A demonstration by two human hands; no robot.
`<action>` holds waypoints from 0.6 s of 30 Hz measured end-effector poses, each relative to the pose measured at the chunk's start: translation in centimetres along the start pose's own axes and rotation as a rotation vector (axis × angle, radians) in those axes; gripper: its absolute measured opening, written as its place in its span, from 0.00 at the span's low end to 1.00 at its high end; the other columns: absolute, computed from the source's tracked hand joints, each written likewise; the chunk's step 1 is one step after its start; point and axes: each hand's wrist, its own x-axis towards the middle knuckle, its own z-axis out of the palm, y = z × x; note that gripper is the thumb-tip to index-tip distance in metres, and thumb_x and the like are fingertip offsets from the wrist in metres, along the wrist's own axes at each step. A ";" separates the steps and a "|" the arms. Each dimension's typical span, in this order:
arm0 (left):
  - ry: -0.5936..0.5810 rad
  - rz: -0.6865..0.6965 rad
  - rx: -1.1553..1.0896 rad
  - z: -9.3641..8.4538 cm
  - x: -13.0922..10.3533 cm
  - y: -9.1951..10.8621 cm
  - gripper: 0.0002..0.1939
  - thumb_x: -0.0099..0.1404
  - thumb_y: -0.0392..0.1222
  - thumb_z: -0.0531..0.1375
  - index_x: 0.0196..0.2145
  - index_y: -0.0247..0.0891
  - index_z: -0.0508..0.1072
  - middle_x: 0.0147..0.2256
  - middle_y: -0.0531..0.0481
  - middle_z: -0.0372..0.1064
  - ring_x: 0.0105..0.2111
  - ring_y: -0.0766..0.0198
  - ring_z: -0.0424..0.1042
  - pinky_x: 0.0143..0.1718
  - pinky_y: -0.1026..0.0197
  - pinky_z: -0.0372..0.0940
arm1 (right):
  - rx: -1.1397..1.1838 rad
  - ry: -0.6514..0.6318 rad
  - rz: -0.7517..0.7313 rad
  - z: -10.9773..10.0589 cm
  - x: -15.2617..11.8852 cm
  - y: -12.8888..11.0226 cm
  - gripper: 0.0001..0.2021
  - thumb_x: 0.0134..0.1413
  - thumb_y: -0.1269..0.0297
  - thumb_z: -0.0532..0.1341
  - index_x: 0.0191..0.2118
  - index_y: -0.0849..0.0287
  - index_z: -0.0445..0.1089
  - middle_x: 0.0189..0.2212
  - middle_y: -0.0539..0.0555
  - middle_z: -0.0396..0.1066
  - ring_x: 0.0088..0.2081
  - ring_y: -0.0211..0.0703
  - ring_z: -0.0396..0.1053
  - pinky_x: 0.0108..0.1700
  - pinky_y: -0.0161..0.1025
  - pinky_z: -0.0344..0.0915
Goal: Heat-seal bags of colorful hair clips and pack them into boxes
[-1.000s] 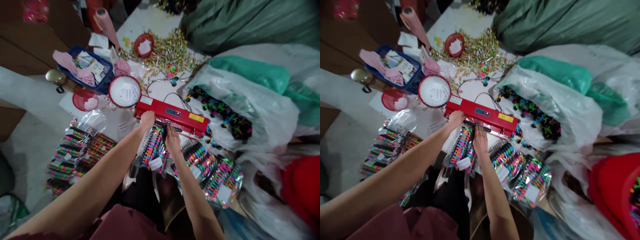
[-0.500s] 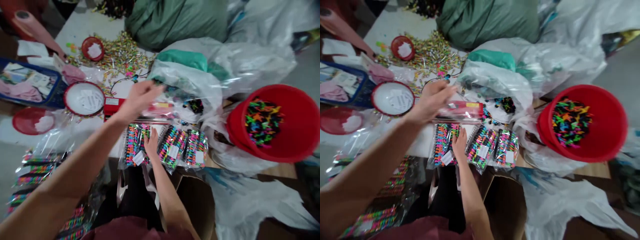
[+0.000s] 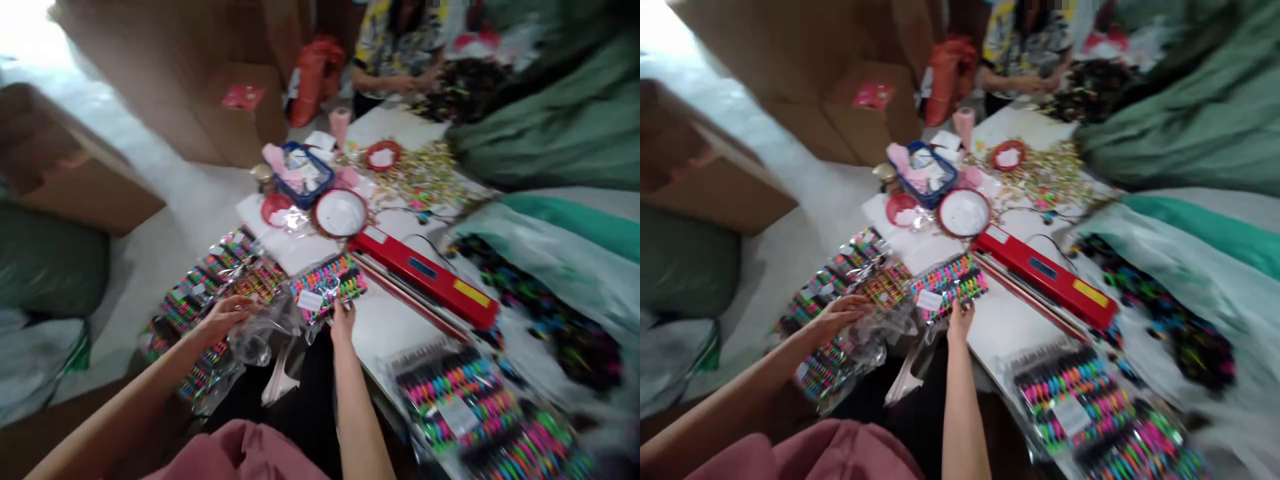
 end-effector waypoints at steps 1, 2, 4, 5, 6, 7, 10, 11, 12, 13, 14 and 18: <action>0.011 0.007 0.011 -0.8 -0.7 -1.1 0.23 0.41 0.46 0.69 0.36 0.34 0.72 0.29 0.49 0.71 0.25 0.67 0.65 0.26 0.66 0.57 | -0.023 -0.011 0.021 0.1 -0.3 0.1 0.39 0.38 0.49 0.60 0.57 0.61 0.51 0.49 0.61 0.65 0.43 0.43 0.69 0.39 0.37 0.68; 0.020 0.016 0.024 -1.3 -1.2 -2.3 0.23 0.42 0.47 0.68 0.36 0.33 0.72 0.26 0.50 0.70 0.24 0.68 0.64 0.25 0.67 0.55 | -0.065 -0.020 0.027 -0.4 -0.4 0.2 0.39 0.37 0.49 0.60 0.57 0.61 0.52 0.49 0.60 0.65 0.43 0.43 0.69 0.39 0.36 0.69; 0.020 0.009 0.042 -1.7 -2.0 -4.6 0.21 0.45 0.50 0.66 0.34 0.32 0.73 0.22 0.52 0.65 0.22 0.69 0.60 0.23 0.67 0.52 | -0.183 -0.017 -0.031 -2.7 -0.2 0.1 0.35 0.34 0.49 0.61 0.52 0.60 0.59 0.48 0.59 0.65 0.44 0.43 0.68 0.39 0.36 0.68; 0.008 -0.009 0.047 -1.6 -2.1 -5.5 0.20 0.47 0.51 0.65 0.32 0.32 0.73 0.21 0.53 0.63 0.21 0.70 0.58 0.22 0.67 0.50 | -0.247 -0.016 -0.039 -4.2 0.0 -0.2 0.33 0.33 0.49 0.62 0.48 0.60 0.63 0.47 0.58 0.66 0.44 0.44 0.68 0.38 0.35 0.68; -0.014 -0.026 0.052 -1.5 -2.2 -6.4 0.19 0.48 0.52 0.64 0.32 0.32 0.73 0.20 0.54 0.61 0.20 0.70 0.56 0.21 0.66 0.48 | -0.304 0.000 -0.053 -5.6 0.3 -0.6 0.30 0.32 0.49 0.62 0.45 0.60 0.65 0.45 0.57 0.67 0.42 0.44 0.68 0.37 0.35 0.69; -0.042 -0.037 0.060 -1.3 -2.3 -7.0 0.19 0.50 0.53 0.62 0.32 0.32 0.74 0.19 0.54 0.59 0.19 0.70 0.54 0.21 0.66 0.47 | -0.345 0.006 -0.058 -6.8 0.3 -1.1 0.29 0.31 0.50 0.62 0.42 0.60 0.66 0.43 0.56 0.67 0.41 0.44 0.69 0.35 0.35 0.69; -0.144 -0.044 0.124 -1.0 -3.2 -7.9 0.19 0.55 0.54 0.59 0.32 0.33 0.74 0.19 0.54 0.58 0.19 0.70 0.52 0.20 0.66 0.46 | -0.376 0.018 -0.023 -8.8 -1.5 -2.2 0.28 0.29 0.49 0.63 0.40 0.59 0.66 0.37 0.54 0.69 0.36 0.44 0.70 0.30 0.36 0.69; -0.145 -0.040 0.150 -1.2 -3.8 -7.9 0.19 0.55 0.55 0.58 0.30 0.34 0.74 0.19 0.54 0.58 0.19 0.70 0.52 0.20 0.66 0.46 | -0.377 0.020 -0.002 -8.9 -2.5 -2.4 0.28 0.30 0.48 0.62 0.40 0.60 0.66 0.35 0.54 0.69 0.35 0.45 0.71 0.29 0.37 0.68; -0.127 -0.031 0.179 -1.7 -4.4 -7.8 0.19 0.56 0.56 0.58 0.28 0.34 0.73 0.19 0.54 0.58 0.19 0.70 0.52 0.20 0.66 0.46 | -0.392 0.020 0.003 -8.9 -3.4 -2.7 0.28 0.31 0.47 0.62 0.40 0.60 0.66 0.34 0.55 0.70 0.35 0.46 0.71 0.29 0.37 0.68; -0.090 -0.017 0.210 -2.3 -5.0 -7.6 0.20 0.55 0.57 0.58 0.26 0.35 0.72 0.19 0.54 0.57 0.20 0.69 0.53 0.20 0.66 0.47 | -0.437 0.022 -0.019 -9.0 -4.2 -2.9 0.26 0.33 0.48 0.61 0.39 0.60 0.66 0.33 0.55 0.70 0.35 0.46 0.71 0.30 0.38 0.68; -0.044 0.001 0.234 -3.0 -5.3 -7.2 0.21 0.55 0.58 0.59 0.24 0.35 0.71 0.19 0.54 0.57 0.20 0.69 0.54 0.20 0.66 0.47 | -0.522 0.034 -0.068 -9.4 -4.7 -3.3 0.24 0.36 0.49 0.60 0.39 0.60 0.67 0.33 0.55 0.71 0.35 0.46 0.71 0.32 0.39 0.68; 0.026 0.059 0.257 -3.7 -2.7 -3.9 0.20 0.49 0.59 0.63 0.24 0.37 0.67 0.18 0.57 0.56 0.18 0.69 0.54 0.19 0.67 0.49 | -0.905 0.327 -0.206 -17.3 -4.4 -6.7 0.11 0.43 0.59 0.58 0.33 0.59 0.69 0.29 0.56 0.71 0.36 0.48 0.70 0.43 0.42 0.65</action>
